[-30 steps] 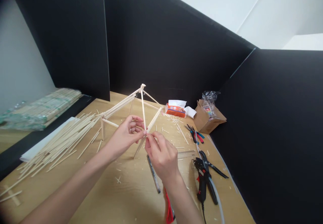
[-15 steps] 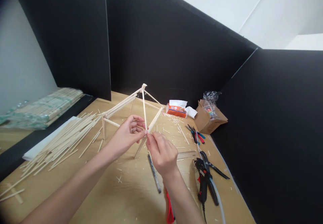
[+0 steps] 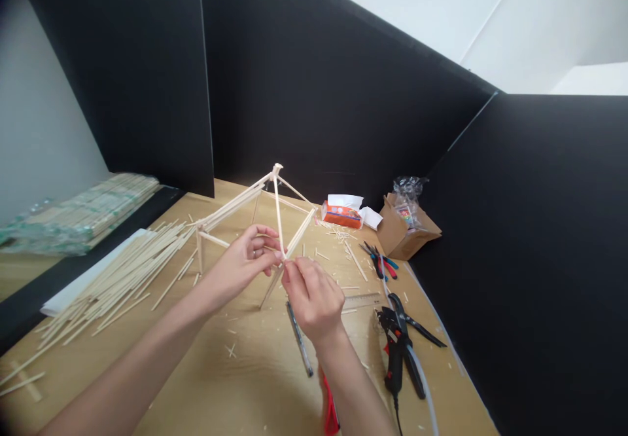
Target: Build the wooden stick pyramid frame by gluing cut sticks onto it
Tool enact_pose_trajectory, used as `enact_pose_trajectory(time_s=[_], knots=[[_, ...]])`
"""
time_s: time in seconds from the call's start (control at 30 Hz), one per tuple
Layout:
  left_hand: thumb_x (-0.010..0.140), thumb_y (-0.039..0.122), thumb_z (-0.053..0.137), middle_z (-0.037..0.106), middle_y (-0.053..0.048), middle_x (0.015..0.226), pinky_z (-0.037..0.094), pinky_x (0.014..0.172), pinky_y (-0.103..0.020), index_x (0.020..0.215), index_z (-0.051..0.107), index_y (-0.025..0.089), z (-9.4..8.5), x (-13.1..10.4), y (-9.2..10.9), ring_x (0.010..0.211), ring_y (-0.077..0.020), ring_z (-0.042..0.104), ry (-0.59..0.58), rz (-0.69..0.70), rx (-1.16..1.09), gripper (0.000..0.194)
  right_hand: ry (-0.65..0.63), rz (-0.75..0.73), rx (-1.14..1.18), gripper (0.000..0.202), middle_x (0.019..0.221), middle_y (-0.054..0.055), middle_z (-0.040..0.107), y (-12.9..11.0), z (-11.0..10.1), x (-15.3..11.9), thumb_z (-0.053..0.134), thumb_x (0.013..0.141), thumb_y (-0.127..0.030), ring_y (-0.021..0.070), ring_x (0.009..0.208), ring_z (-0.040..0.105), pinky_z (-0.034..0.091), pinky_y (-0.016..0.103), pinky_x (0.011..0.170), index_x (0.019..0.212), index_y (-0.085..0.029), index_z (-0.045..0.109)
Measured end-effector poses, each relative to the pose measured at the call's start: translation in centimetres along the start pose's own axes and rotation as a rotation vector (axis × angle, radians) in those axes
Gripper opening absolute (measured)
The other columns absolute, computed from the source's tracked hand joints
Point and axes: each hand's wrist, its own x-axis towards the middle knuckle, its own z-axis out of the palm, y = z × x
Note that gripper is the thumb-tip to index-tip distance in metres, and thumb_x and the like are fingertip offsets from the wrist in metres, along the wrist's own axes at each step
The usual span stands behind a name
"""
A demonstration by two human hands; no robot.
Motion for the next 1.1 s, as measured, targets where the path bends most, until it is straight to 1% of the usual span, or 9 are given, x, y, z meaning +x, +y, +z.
enact_pose_trajectory(time_s=[0.17,0.33,0.5,0.67,0.83,0.93,1.03,1.1], knots=[[0.078,0.015,0.056,0.060,-0.001,0.085,0.046,0.058,-0.023,0.098,0.043,0.019,-0.3,0.0,0.4,0.073,-0.0125,0.060,-0.005,-0.017,-0.029,0.024,-0.012,0.001,-0.006,0.019,0.085,0.005,0.073,0.0,-0.1,-0.1,0.071,0.077,-0.012,0.0132,0.077,0.069,0.049,0.022,0.078,0.095,-0.017,0.069],[0.081,0.018,0.050,0.063,-0.003,0.086,0.047,0.059,-0.025,0.097,0.044,0.019,-0.5,-0.3,1.1,0.074,-0.0149,0.063,0.014,-0.063,-0.048,0.018,-0.037,0.029,-0.019,0.020,0.087,0.003,0.073,-0.2,-0.2,0.0,0.070,0.077,-0.013,0.0125,0.077,0.069,0.049,0.022,0.078,0.097,-0.019,0.067],[0.079,0.014,0.051,0.062,-0.003,0.089,0.046,0.057,-0.023,0.097,0.044,0.019,-0.8,-0.2,1.1,0.073,-0.0131,0.062,0.048,-0.009,0.013,0.020,-0.063,0.077,-0.004,0.021,0.090,0.004,0.072,-0.4,-0.6,0.0,0.068,0.077,-0.019,0.0135,0.077,0.068,0.050,0.023,0.076,0.099,-0.019,0.067],[0.080,0.015,0.053,0.062,-0.003,0.089,0.045,0.057,-0.023,0.098,0.043,0.019,-0.8,-0.2,1.0,0.072,-0.0131,0.062,0.043,0.002,0.027,0.021,-0.107,0.103,0.028,0.032,0.100,0.008,0.070,-0.6,-1.0,0.2,0.064,0.077,-0.024,0.0170,0.084,0.068,0.051,0.025,0.077,0.108,-0.018,0.067],[0.081,0.017,0.053,0.062,-0.004,0.092,0.045,0.058,-0.023,0.098,0.042,0.019,-0.8,-0.3,1.3,0.075,-0.0142,0.062,0.041,0.011,0.037,0.020,-0.157,0.100,0.030,0.034,0.112,0.009,0.066,-0.8,-0.9,0.1,0.062,0.078,-0.026,0.0207,0.095,0.066,0.051,0.030,0.083,0.111,-0.022,0.066],[0.081,0.018,0.053,0.062,-0.004,0.092,0.045,0.058,-0.024,0.098,0.043,0.020,-0.8,-0.2,1.2,0.076,-0.0149,0.062,0.036,0.009,0.050,0.021,-0.152,0.092,0.053,0.040,0.115,0.010,0.063,-0.9,-1.2,0.1,0.062,0.078,-0.026,0.0226,0.100,0.064,0.051,0.032,0.085,0.117,-0.022,0.064],[0.081,0.022,0.054,0.061,-0.005,0.094,0.046,0.060,-0.026,0.102,0.044,0.020,-1.0,-0.4,0.8,0.078,-0.0163,0.061,0.037,0.032,0.155,0.023,-0.126,0.139,0.080,0.041,0.114,0.012,0.062,-1.0,-1.9,0.1,0.063,0.078,-0.021,0.0233,0.103,0.061,0.050,0.033,0.086,0.119,-0.020,0.062],[0.082,0.025,0.055,0.061,-0.006,0.097,0.047,0.065,-0.029,0.107,0.046,0.021,-1.2,-0.7,0.5,0.081,-0.0175,0.061,0.035,0.086,0.308,0.027,-0.100,0.218,0.116,0.034,0.108,0.011,0.063,-1.2,-2.5,-0.3,0.063,0.078,-0.017,0.0218,0.099,0.062,0.050,0.033,0.084,0.112,-0.020,0.064]])
